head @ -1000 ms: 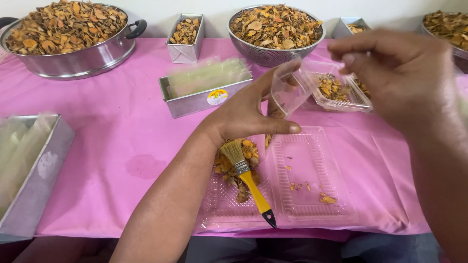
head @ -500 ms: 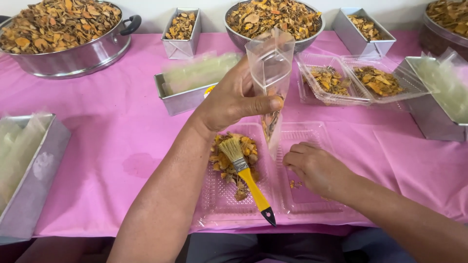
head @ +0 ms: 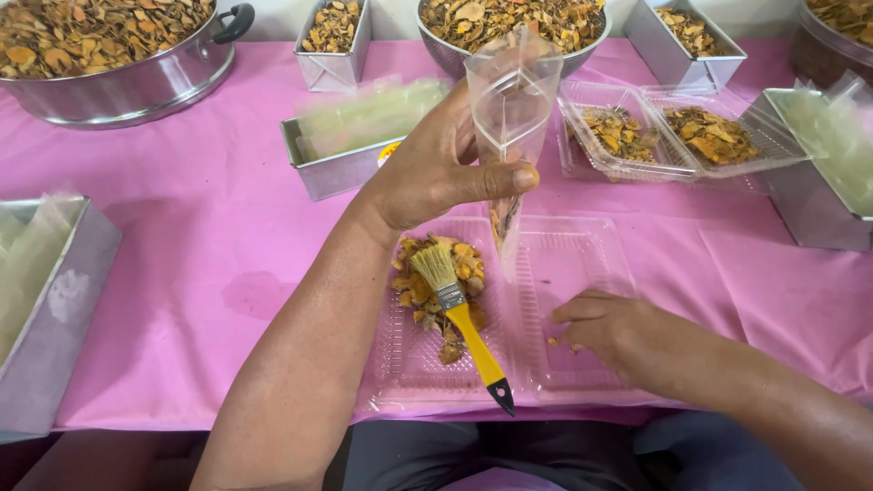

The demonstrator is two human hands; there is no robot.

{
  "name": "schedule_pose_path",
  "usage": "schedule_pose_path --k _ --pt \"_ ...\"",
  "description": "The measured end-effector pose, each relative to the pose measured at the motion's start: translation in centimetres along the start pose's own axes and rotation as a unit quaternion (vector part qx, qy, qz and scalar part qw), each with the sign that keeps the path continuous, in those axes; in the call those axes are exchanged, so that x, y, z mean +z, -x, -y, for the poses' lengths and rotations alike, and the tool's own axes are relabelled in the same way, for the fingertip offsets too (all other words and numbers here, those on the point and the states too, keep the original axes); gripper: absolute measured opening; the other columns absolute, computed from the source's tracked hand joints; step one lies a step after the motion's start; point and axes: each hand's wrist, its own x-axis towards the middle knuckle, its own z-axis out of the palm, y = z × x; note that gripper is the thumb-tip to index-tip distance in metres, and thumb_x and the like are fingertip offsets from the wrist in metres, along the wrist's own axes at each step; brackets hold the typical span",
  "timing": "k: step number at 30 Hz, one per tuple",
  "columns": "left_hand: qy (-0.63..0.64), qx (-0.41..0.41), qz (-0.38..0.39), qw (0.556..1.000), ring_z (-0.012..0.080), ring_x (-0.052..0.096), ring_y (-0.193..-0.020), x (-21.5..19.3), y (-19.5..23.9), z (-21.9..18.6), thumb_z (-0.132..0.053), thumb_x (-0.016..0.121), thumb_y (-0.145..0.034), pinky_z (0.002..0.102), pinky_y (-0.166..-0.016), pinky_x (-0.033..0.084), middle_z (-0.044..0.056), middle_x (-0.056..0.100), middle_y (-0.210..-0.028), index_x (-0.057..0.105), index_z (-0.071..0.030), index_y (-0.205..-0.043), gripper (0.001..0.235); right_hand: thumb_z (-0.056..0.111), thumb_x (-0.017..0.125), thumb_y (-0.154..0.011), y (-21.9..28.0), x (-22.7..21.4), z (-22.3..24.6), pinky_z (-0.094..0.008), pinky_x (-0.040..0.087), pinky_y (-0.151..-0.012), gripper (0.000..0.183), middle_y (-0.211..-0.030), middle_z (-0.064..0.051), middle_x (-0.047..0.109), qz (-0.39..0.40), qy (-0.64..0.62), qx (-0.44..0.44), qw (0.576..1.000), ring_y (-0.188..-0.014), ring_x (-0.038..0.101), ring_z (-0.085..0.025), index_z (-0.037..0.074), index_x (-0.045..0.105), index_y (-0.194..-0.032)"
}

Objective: The person brushes individual pieces of dried food in a tray, picks them up, and places them into small plastic bags on a table.

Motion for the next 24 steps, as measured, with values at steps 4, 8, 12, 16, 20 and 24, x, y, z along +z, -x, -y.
schedule_pose_path --k 4,8,12,16,20,24 --pt "-0.001 0.000 -0.002 1.000 0.0099 0.061 -0.109 0.0 -0.1 0.0 -0.016 0.081 -0.091 0.021 -0.087 0.055 0.004 0.021 -0.176 0.025 -0.016 -0.162 0.090 -0.004 0.055 -0.088 0.6 0.4 -0.4 -0.042 0.046 -0.108 0.036 -0.134 -0.012 0.068 -0.001 -0.022 0.021 1.000 -0.127 0.061 -0.031 0.007 0.072 -0.118" --pt "-0.001 0.002 0.001 1.000 0.0088 0.070 -0.104 -0.1 0.0 0.0 -0.011 0.080 -0.093 0.023 -0.097 0.060 0.005 0.017 -0.178 0.026 -0.016 -0.161 0.087 -0.019 0.049 -0.067 0.6 1.3 -0.7 -0.048 0.042 -0.114 0.053 -0.135 -0.018 0.066 -0.002 0.001 -0.046 0.999 -0.135 0.054 -0.039 -0.002 0.068 -0.114" --pt "-0.007 0.006 0.003 1.000 0.0331 0.034 -0.167 -0.4 -0.2 0.6 -0.020 0.082 -0.092 0.031 -0.111 0.060 0.002 0.015 -0.178 0.024 -0.020 -0.162 0.091 -0.010 0.049 -0.087 1.8 -1.6 0.0 -0.044 0.037 -0.116 0.044 -0.144 -0.017 0.061 0.007 -0.053 0.043 0.998 -0.139 0.052 -0.034 0.007 0.070 -0.122" --pt "-0.030 0.007 -0.007 0.999 0.0124 0.051 -0.115 -0.3 -0.2 0.4 -0.024 0.083 -0.090 0.023 -0.088 0.055 0.004 0.023 -0.175 0.026 -0.015 -0.162 0.092 0.010 0.058 -0.085 4.1 -3.1 0.0 -0.041 0.045 -0.082 0.014 -0.082 0.004 0.066 0.104 0.140 0.113 0.978 -0.090 0.056 -0.024 0.020 0.066 -0.080" --pt "-0.089 0.013 -0.008 0.996 0.0090 0.049 -0.141 -0.2 -0.3 0.6 -0.030 0.083 -0.091 0.018 -0.081 0.051 0.003 0.027 -0.176 0.027 -0.019 -0.162 0.091 0.017 0.058 -0.090 4.1 -2.2 0.5 -0.041 0.042 -0.080 0.015 -0.084 0.006 0.064 0.184 0.156 0.150 0.959 -0.090 0.054 -0.023 0.026 0.066 -0.080" --pt "-0.073 0.067 0.019 0.995 0.0246 0.022 -0.166 -0.6 -0.4 1.4 -0.033 0.082 -0.096 0.045 -0.141 0.022 0.007 0.020 -0.175 0.025 -0.012 -0.163 0.090 0.007 0.060 -0.089 3.1 -2.4 0.0 -0.042 0.046 -0.082 0.017 -0.097 -0.002 0.072 0.049 0.112 0.085 0.989 -0.089 0.060 -0.028 0.014 0.073 -0.098"
